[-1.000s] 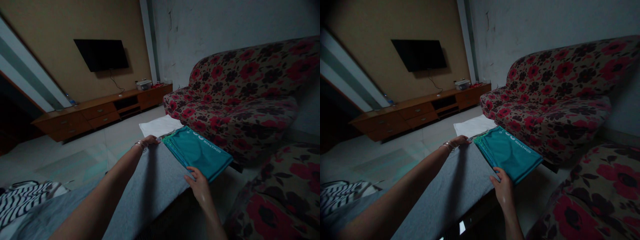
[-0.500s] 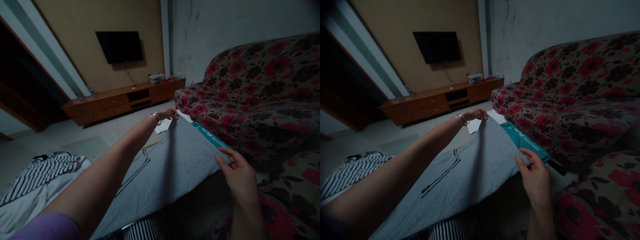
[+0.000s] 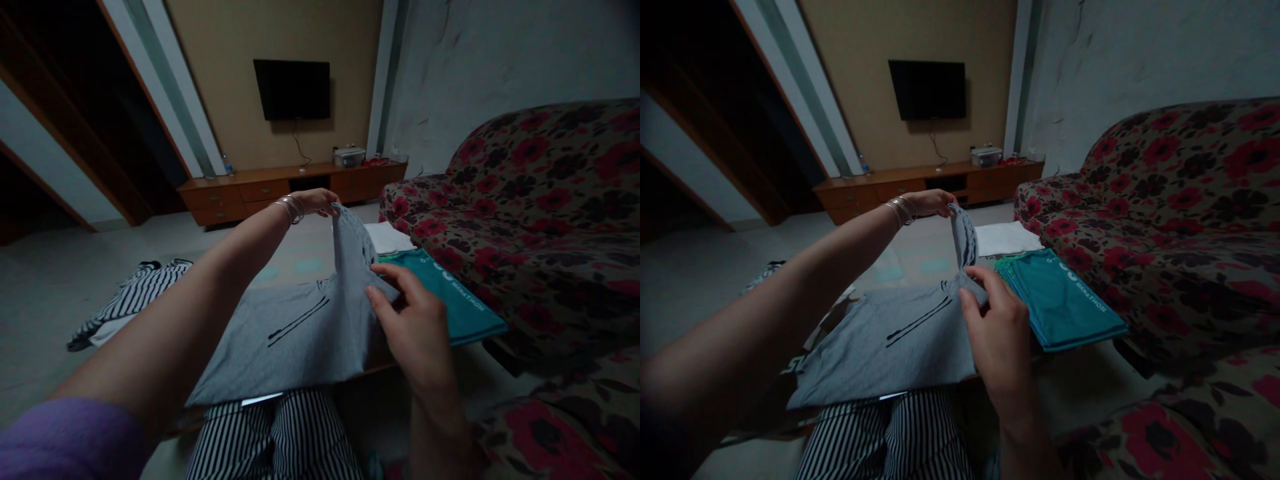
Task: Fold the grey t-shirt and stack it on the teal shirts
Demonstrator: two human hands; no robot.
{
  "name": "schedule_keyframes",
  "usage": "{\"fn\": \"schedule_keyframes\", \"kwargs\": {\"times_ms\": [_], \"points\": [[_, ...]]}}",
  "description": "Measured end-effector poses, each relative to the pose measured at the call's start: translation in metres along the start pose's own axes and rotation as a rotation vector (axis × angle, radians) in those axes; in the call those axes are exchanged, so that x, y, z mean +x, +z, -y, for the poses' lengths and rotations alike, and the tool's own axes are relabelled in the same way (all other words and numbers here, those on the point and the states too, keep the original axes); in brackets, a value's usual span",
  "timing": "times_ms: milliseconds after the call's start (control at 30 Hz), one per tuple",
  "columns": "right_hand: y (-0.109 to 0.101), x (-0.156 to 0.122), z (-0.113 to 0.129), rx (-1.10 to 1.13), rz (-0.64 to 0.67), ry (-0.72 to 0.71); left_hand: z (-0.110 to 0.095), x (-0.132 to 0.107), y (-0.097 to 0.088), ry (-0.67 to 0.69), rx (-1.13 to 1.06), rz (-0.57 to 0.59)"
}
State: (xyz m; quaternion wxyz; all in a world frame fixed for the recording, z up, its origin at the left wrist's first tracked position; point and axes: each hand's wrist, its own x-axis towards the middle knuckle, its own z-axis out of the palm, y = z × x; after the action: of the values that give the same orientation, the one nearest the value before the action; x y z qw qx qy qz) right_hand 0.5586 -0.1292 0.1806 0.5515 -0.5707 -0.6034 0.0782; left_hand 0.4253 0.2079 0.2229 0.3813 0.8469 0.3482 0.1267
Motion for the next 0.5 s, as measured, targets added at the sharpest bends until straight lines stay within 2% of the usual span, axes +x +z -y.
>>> {"fn": "schedule_keyframes", "kwargs": {"times_ms": [67, 200, 300, 400, 500], "points": [[0.019, -0.006, 0.022, 0.029, 0.067, -0.055, 0.013, -0.026, -0.015, -0.06, -0.059, -0.045], [0.062, -0.021, 0.061, 0.068, 0.223, -0.151, 0.045, -0.077, -0.042, -0.023, -0.132, -0.091], [0.098, -0.035, 0.083, 0.049, 0.364, -0.194, 0.074, -0.114, -0.054, -0.052, -0.23, -0.109], [0.136, -0.051, 0.098, 0.003, 0.511, -0.209, 0.104, -0.156, -0.051, -0.14, -0.294, -0.158], [0.171, -0.071, 0.104, -0.046, 0.634, -0.22, 0.132, -0.201, -0.034, -0.229, -0.281, -0.279]]}}
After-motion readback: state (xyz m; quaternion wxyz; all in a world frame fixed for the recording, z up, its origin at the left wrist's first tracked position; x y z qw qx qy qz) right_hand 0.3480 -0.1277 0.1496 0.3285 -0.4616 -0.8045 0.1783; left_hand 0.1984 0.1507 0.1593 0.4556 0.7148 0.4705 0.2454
